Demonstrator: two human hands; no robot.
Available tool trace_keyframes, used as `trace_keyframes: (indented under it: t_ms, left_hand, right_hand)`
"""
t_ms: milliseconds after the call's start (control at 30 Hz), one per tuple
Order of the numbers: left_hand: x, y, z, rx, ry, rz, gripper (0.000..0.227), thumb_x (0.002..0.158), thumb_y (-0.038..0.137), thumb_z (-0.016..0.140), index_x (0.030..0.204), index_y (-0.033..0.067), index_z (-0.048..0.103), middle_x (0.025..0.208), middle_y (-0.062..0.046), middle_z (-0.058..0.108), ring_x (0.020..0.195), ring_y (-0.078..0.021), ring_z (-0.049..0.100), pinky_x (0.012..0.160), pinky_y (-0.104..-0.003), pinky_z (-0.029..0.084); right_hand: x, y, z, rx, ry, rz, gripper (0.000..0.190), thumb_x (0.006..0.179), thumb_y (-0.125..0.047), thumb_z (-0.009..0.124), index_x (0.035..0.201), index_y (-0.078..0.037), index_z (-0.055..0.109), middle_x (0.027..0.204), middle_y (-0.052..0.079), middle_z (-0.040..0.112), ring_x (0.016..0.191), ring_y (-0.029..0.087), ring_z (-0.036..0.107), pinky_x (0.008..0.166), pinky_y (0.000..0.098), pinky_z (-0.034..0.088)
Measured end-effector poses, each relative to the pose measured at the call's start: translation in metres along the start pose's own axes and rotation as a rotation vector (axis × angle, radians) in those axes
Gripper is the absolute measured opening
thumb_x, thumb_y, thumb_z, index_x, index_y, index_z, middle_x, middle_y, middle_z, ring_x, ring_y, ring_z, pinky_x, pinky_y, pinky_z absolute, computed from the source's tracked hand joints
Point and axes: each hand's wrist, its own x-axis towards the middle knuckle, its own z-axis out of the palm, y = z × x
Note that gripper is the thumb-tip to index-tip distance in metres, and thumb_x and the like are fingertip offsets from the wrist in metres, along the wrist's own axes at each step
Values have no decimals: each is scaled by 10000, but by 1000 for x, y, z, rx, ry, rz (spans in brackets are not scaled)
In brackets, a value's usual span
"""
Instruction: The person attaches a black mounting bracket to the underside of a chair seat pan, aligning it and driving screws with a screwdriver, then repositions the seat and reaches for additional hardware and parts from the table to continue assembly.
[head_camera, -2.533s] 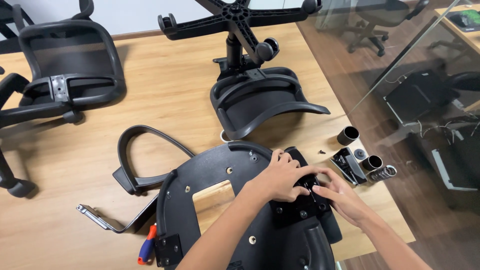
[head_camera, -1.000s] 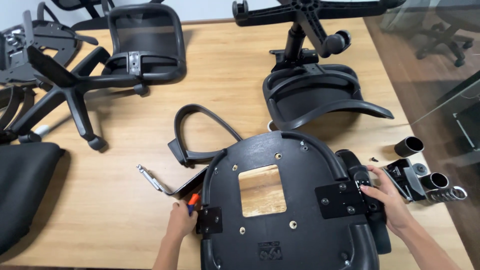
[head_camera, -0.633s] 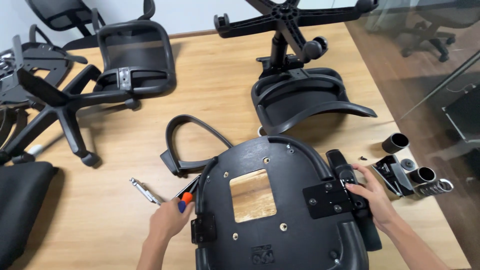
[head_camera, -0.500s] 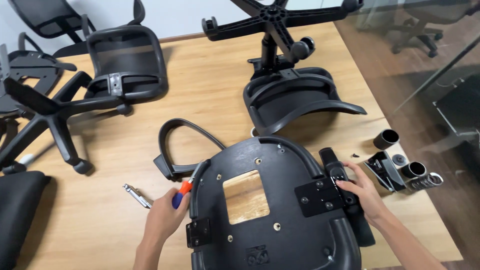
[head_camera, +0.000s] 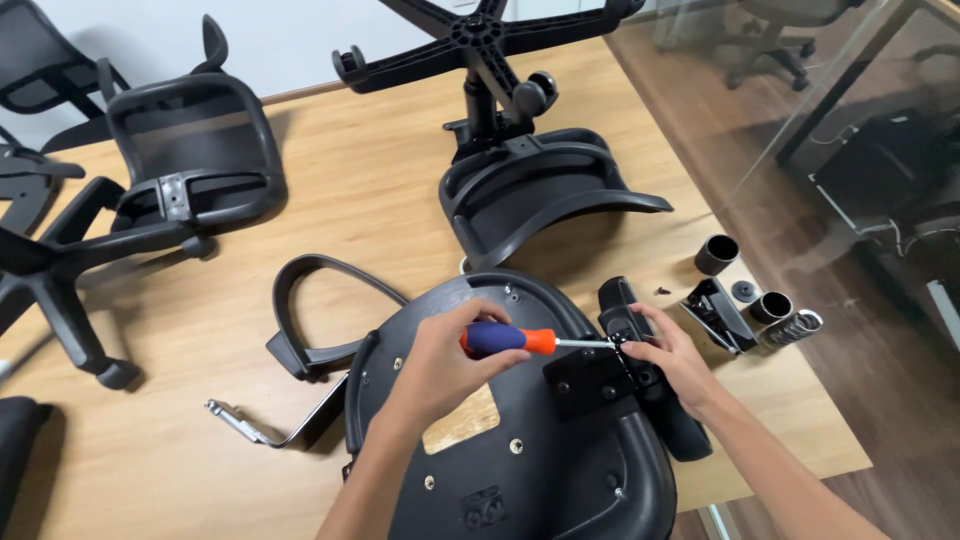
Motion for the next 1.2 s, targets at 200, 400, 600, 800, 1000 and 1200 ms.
trace_keyframes:
  t_ms: [200, 400, 600, 800, 1000, 1200]
  left_hand:
    - [11, 8, 25, -63, 92, -6, 478, 704, 205, 931, 1024, 64, 606, 758, -79, 669, 631, -169, 662, 604, -288, 552]
    - [11, 4, 42, -132, 137, 98, 488, 727, 186, 919, 1056, 42, 588, 825, -100, 675, 662, -164, 688, 595, -280, 575]
    - [13, 14, 39, -182, 138, 126, 466, 774, 181, 887, 1088, 35, 575, 848, -98, 698, 698, -167, 725, 615, -287, 589]
    - [14, 21, 33, -136, 148, 157, 461, 792, 199, 876, 1085, 33, 562, 820, -89, 718, 733, -188, 752, 684, -310, 579]
    - [19, 13, 39, -210, 169, 190, 417, 828, 166, 850, 1108, 33, 571, 903, -86, 731, 855, -183, 771, 823, -311, 626]
    - [26, 9, 51, -463, 145, 37, 381, 858, 117, 785, 1157, 38, 563, 976, -96, 729, 929, -184, 787, 857, -301, 663]
  right_hand:
    - [-1, -4, 0, -5, 7, 58, 651, 819, -62, 692, 1440, -149, 517, 996, 98, 702, 874, 167, 647, 774, 323, 512]
    - [4, 6, -9, 16, -50, 24, 637, 819, -104, 684, 1429, -163, 510, 996, 76, 697, 914, 143, 645, 819, 301, 512]
    - [-3, -8, 3, -4, 12, 97, 601, 859, -289, 685, 1423, -200, 498, 1019, 81, 732, 935, 137, 648, 820, 290, 498]
    - [-2, -13, 11, -135, 122, 142, 601, 845, -377, 705, 1400, -204, 554, 981, 89, 724, 856, 150, 661, 750, 306, 512]
    - [-7, -21, 13, -93, 91, 137, 570, 856, -370, 711, 1379, -196, 564, 954, 86, 720, 824, 149, 674, 698, 310, 539]
    - [-5, -20, 11, 32, 58, 191, 466, 904, -330, 669, 1343, -202, 582, 1056, 75, 694, 906, 140, 672, 737, 306, 570]
